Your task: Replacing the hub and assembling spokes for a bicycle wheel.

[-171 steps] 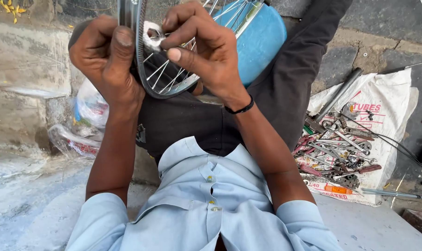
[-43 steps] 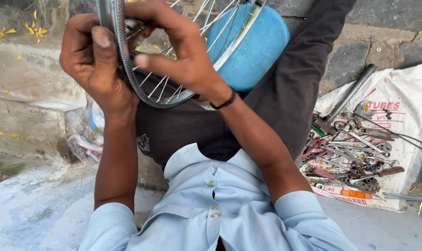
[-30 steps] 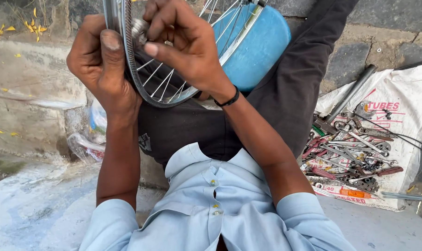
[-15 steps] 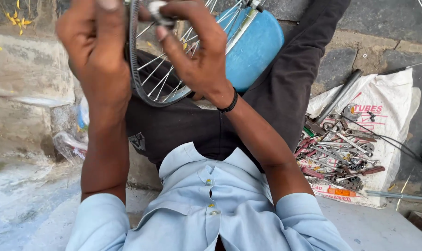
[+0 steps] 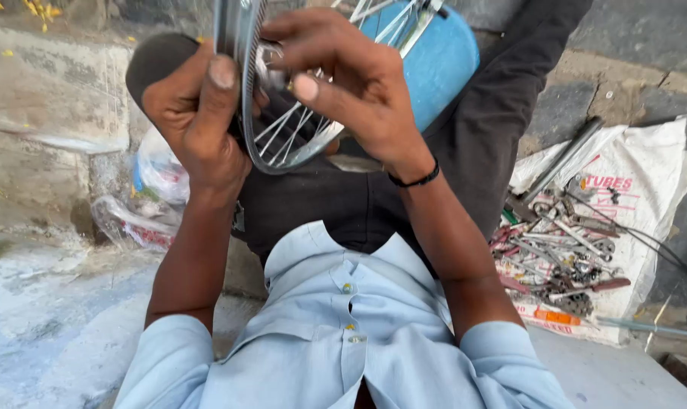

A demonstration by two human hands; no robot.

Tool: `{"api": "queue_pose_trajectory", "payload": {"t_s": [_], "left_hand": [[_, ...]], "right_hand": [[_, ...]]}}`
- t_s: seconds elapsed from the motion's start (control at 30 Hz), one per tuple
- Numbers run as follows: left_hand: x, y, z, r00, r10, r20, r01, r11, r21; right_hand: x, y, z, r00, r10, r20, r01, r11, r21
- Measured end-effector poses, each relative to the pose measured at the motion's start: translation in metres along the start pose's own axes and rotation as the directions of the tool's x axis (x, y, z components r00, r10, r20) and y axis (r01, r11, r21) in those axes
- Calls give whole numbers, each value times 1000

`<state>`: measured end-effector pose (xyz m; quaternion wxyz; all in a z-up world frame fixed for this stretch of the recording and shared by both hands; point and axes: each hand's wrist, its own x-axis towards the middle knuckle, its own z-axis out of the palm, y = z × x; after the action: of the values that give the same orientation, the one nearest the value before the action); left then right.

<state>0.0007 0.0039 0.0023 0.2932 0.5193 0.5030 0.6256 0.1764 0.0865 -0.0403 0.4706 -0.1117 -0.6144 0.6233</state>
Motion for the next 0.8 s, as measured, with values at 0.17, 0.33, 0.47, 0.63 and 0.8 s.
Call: {"api": "queue_pose_trajectory", "payload": {"t_s": [0.17,0.33,0.47,0.63,0.8], "left_hand": [[-1,4,-1,996,-84,40,86,994,-72],[7,-4,-7,997,-14,72,19,997,-77],[2,-5,-1,1000,-9,17,10,1000,-23],[9,-7,0,1000,14,-18,-15,998,-59],[-1,-8,1,999,27,-43,-30,998,-60]], "right_hand": [[-1,8,7,996,-58,-69,74,967,244],[12,-2,7,993,110,-40,-103,982,156],[22,3,27,973,123,-194,-93,983,159],[19,2,20,975,-22,-220,30,999,33],[34,11,27,974,60,-218,-26,987,159]]}}
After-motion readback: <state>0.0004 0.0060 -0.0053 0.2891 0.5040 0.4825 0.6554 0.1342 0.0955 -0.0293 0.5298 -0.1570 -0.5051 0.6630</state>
